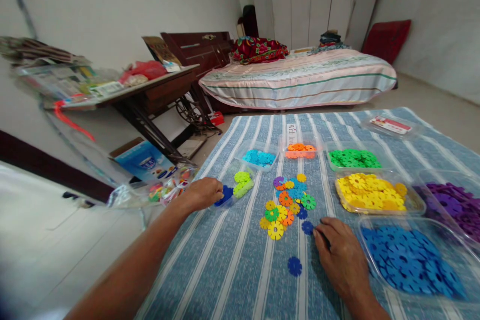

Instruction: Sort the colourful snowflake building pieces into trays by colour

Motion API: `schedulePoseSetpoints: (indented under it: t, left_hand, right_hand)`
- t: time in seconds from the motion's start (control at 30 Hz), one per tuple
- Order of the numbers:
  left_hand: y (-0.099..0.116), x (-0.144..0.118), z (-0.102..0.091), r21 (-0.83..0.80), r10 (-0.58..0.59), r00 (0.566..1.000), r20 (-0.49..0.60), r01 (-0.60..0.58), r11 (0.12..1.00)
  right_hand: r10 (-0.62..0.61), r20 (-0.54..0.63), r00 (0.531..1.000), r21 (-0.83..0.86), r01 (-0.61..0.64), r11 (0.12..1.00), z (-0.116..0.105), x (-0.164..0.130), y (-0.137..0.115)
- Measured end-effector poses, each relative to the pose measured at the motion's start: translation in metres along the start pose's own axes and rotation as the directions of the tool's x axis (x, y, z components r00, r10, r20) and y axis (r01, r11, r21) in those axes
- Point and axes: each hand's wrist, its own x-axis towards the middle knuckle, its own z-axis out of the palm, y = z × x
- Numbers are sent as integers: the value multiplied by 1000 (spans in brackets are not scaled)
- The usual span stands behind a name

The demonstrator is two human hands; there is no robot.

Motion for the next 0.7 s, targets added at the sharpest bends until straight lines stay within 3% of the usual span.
schedulePoseSetpoints:
  t: [0.1,0.2,0.27,0.33,0.43,0.53,0.7]
  left_hand:
    - [0,1,-3,20,-76,996,-39,77,997]
    - [2,-6,-6,-2,-100,983,-151,101,995]
    - [10,-14,-4,-60,17,981,-194,-30,998]
    - [26,-22,3,-133,228,956,-186,-254,958]
    - [63,-33,21,-198,500,852,-156,-523,829]
    - [102,-43,42,-209,590,789,-170,-614,761]
    - [143,-54,69,-193,599,773,-210,-633,749]
  right_hand:
    - [-3,-5,1000,-3,3,1000,0,0,0]
    - [-5,-9,1000,-1,5,1000,0,1,-1]
    - [-1,-12,1000,4,1,1000,-1,2,-2]
    - [13,-21,1000,11,-13,1000,-3,4,-4]
    - [38,-23,999,23,-38,999,-6,5,-7]
    - [44,-11,999,31,-44,999,-8,7,-9]
    - [34,-30,999,27,-33,999,-8,7,-9]
